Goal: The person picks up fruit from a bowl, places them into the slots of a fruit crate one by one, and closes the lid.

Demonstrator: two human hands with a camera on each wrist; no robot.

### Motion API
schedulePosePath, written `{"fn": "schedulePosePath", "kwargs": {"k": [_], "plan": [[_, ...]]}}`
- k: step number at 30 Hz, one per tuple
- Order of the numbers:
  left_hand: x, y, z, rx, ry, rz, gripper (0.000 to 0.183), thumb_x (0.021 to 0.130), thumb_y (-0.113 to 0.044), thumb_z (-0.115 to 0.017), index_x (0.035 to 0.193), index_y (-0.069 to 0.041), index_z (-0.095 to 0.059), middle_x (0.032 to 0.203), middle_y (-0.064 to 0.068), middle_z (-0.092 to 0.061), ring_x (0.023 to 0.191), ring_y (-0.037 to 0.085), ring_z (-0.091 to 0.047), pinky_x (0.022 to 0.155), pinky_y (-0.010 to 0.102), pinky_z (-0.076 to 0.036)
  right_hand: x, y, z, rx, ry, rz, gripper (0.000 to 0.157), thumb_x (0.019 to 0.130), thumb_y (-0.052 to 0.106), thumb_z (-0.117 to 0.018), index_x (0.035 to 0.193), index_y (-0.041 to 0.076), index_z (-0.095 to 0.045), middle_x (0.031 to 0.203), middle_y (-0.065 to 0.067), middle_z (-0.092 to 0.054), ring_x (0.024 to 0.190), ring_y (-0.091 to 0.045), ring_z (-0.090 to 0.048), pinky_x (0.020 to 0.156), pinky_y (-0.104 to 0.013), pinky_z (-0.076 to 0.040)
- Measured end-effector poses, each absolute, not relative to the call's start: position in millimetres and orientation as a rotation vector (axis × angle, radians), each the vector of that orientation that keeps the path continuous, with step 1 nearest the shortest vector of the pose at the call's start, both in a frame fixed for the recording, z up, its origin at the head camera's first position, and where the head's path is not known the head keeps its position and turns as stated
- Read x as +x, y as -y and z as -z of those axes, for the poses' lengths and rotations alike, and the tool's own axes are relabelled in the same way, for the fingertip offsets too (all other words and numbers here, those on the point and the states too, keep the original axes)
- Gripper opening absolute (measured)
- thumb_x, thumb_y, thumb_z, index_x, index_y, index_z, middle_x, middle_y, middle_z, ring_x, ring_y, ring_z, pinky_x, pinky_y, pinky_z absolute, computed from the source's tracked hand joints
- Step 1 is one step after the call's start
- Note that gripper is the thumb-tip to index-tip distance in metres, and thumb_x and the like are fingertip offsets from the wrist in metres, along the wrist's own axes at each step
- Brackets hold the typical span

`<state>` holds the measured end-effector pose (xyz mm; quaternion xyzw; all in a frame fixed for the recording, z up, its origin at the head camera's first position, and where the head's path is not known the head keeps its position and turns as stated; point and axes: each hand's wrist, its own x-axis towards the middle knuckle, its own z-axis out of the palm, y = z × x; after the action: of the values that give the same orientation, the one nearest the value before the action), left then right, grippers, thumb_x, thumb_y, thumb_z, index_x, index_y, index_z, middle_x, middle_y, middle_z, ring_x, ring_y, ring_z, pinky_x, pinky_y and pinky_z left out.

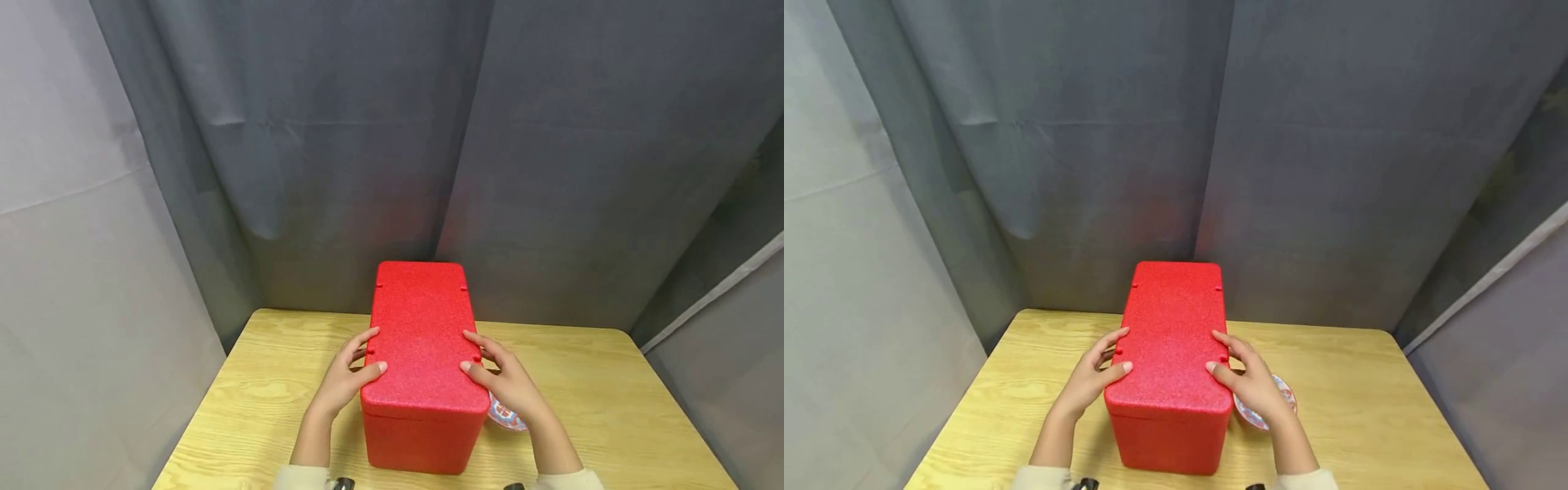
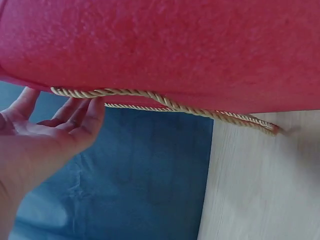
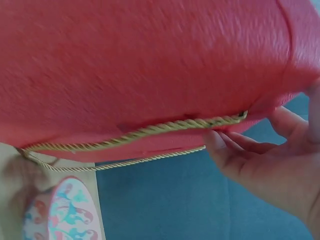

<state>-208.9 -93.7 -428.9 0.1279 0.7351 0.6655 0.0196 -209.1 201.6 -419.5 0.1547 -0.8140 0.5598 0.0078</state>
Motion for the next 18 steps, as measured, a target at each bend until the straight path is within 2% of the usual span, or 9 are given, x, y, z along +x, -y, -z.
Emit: {"fn": "schedulePosePath", "kwargs": {"k": [5, 8, 11, 15, 18], "plan": [[-189, 94, 430, 0.47, -2.164, -2.178, 0.065, 0.082, -0.009, -0.065, 0.141, -0.008, -0.038, 0.131, 0.013, -0.041, 0.12, 0.035, -0.038, 0.089, 0.044, -0.038, -192, -195, 427, 0.478, 2.403, -1.82, 0.055, 0.085, 0.01, -0.067, 0.136, 0.007, -0.046, 0.122, -0.018, -0.054, 0.101, -0.023, -0.057, 0.074, -0.032, -0.05], [-191, 94, 443, 0.491, -2.128, -2.243, 0.064, 0.082, -0.008, -0.063, 0.141, -0.011, -0.038, 0.131, 0.013, -0.042, 0.119, 0.034, -0.038, 0.088, 0.043, -0.037, -189, -191, 432, 0.469, 2.299, -1.894, 0.052, 0.085, 0.003, -0.064, 0.134, 0.001, -0.046, 0.115, -0.021, -0.055, 0.096, -0.017, -0.056, 0.07, -0.029, -0.05], [-196, 93, 456, 0.52, -2.137, -2.279, 0.062, 0.082, -0.01, -0.063, 0.14, -0.014, -0.04, 0.13, 0.013, -0.043, 0.118, 0.033, -0.038, 0.086, 0.043, -0.037, -190, -189, 437, 0.445, 2.242, -1.922, 0.05, 0.085, 0.001, -0.062, 0.132, 0.0, -0.047, 0.114, -0.02, -0.054, 0.098, -0.014, -0.052, 0.07, -0.028, -0.049], [-202, 92, 465, 0.578, -2.134, -2.301, 0.063, 0.081, -0.013, -0.062, 0.14, -0.016, -0.04, 0.13, 0.013, -0.042, 0.118, 0.033, -0.036, 0.086, 0.044, -0.036, -192, -191, 440, 0.452, 2.205, -1.93, 0.05, 0.084, 0.0, -0.062, 0.132, 0.001, -0.048, 0.113, -0.018, -0.053, 0.1, -0.016, -0.052, 0.07, -0.027, -0.049], [-204, 91, 470, 0.59, -2.108, -2.313, 0.065, 0.08, -0.011, -0.061, 0.141, -0.016, -0.038, 0.132, 0.013, -0.039, 0.12, 0.032, -0.032, 0.086, 0.044, -0.037, -192, -193, 441, 0.495, 2.178, -1.963, 0.051, 0.083, -0.003, -0.061, 0.132, -0.002, -0.047, 0.113, -0.02, -0.051, 0.094, -0.017, -0.055, 0.068, -0.029, -0.051]]}}
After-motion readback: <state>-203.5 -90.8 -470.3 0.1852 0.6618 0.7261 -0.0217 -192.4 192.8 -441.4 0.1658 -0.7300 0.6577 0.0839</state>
